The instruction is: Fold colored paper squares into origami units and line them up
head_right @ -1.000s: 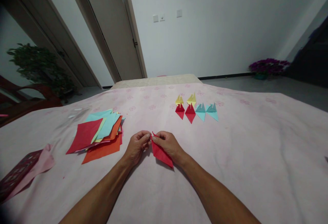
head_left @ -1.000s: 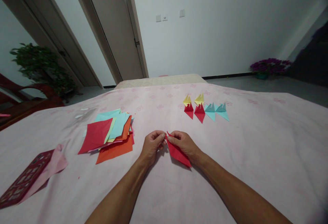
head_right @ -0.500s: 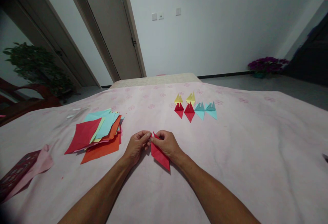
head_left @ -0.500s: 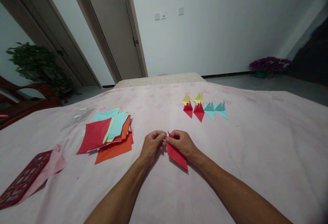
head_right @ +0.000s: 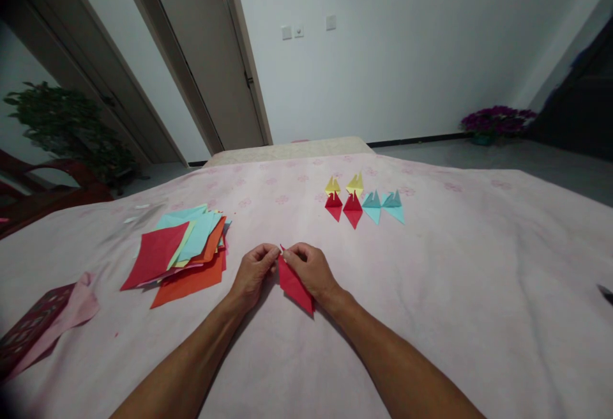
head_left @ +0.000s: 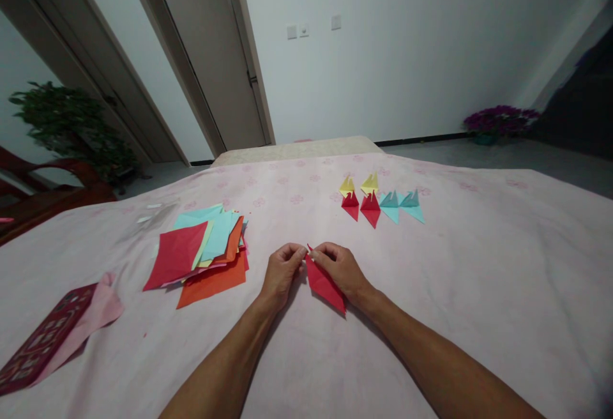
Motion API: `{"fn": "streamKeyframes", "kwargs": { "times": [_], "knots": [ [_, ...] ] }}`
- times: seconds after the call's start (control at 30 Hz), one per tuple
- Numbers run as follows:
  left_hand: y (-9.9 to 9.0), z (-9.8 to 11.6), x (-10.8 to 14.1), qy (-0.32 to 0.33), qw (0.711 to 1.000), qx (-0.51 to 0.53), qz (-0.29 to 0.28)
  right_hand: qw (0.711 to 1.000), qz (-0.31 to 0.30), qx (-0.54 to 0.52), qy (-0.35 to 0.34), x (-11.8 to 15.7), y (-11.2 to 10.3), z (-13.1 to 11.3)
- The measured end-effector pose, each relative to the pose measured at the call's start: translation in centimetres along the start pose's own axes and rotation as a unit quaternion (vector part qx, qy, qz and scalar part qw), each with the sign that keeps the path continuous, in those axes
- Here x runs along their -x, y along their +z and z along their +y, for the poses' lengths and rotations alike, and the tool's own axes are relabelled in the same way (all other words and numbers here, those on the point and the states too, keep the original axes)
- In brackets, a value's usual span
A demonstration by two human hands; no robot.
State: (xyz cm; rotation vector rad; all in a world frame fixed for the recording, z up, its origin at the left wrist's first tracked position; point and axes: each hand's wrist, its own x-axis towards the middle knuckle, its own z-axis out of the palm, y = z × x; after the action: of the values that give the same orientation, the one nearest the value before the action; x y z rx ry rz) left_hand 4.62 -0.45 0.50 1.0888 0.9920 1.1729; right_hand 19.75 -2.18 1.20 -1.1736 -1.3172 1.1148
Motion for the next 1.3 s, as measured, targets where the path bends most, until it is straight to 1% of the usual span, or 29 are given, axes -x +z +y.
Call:
{"fn": "streamKeyframes", "kwargs": {
  "times": [0.1,0.17,0.23,0.3,0.37,0.47,0.5,0.6,0.73,0.83,0.93,1.03,1.1,1.17,1.23,1.3],
  "knots": [
    [0.0,0.0,-0.1,-0.009,1.000,0.008,0.015,0.999,-0.005,-0.049,0.000,0.0,-0.2,-0.2],
    [0.0,0.0,-0.2,-0.017,1.000,0.011,0.017,0.997,-0.016,-0.075,0.016,0.0,-0.4,-0.3],
    [0.1,0.0,-0.2,-0.016,1.000,0.010,0.023,0.996,-0.021,-0.077,0.037,-0.1,-0.4,-0.2],
    [0.2,0.0,-0.2,-0.014,0.999,0.007,0.030,0.998,-0.018,-0.055,0.040,-0.1,-0.3,0.0],
    [0.3,0.0,0.0,0.000,0.999,0.003,0.051,1.000,-0.006,-0.013,0.018,-0.2,-0.1,0.2],
    [0.7,0.1,0.6,0.043,0.994,-0.023,0.098,0.997,0.038,0.071,-0.019,0.0,0.1,0.1],
    [0.8,0.2,0.8,0.053,0.992,-0.033,0.106,0.993,0.056,0.097,-0.031,0.1,0.2,0.0],
    [1.3,0.4,1.5,0.049,0.993,-0.057,0.088,0.981,0.096,0.155,-0.062,0.5,0.3,-0.8],
    [1.7,0.6,1.9,0.011,0.996,-0.066,0.064,0.976,0.102,0.174,-0.081,0.8,0.4,-1.2],
    [1.7,0.7,1.9,-0.002,0.998,-0.037,0.058,0.986,0.087,0.129,-0.052,0.7,0.3,-0.9],
    [1.7,0.5,1.7,-0.015,0.999,0.009,0.043,0.998,0.059,0.032,-0.013,0.4,0.2,-0.6],
    [1.7,0.5,1.5,-0.026,0.998,0.053,0.032,0.997,0.016,-0.062,0.030,0.2,0.2,-0.5],
    [1.7,0.5,1.4,-0.029,0.997,0.063,0.033,0.996,-0.005,-0.082,0.045,0.1,0.3,-0.4],
    [1.7,0.6,1.3,-0.029,0.997,0.060,0.041,0.999,0.006,-0.035,0.026,0.2,0.4,-0.5],
    [1.7,0.6,1.2,-0.022,0.997,0.053,0.049,0.996,0.052,0.073,-0.029,0.4,0.5,-0.7],
    [1.6,0.6,1.2,-0.013,0.997,0.046,0.059,0.970,0.099,0.193,-0.110,0.7,0.5,-1.0]
  ]
}}
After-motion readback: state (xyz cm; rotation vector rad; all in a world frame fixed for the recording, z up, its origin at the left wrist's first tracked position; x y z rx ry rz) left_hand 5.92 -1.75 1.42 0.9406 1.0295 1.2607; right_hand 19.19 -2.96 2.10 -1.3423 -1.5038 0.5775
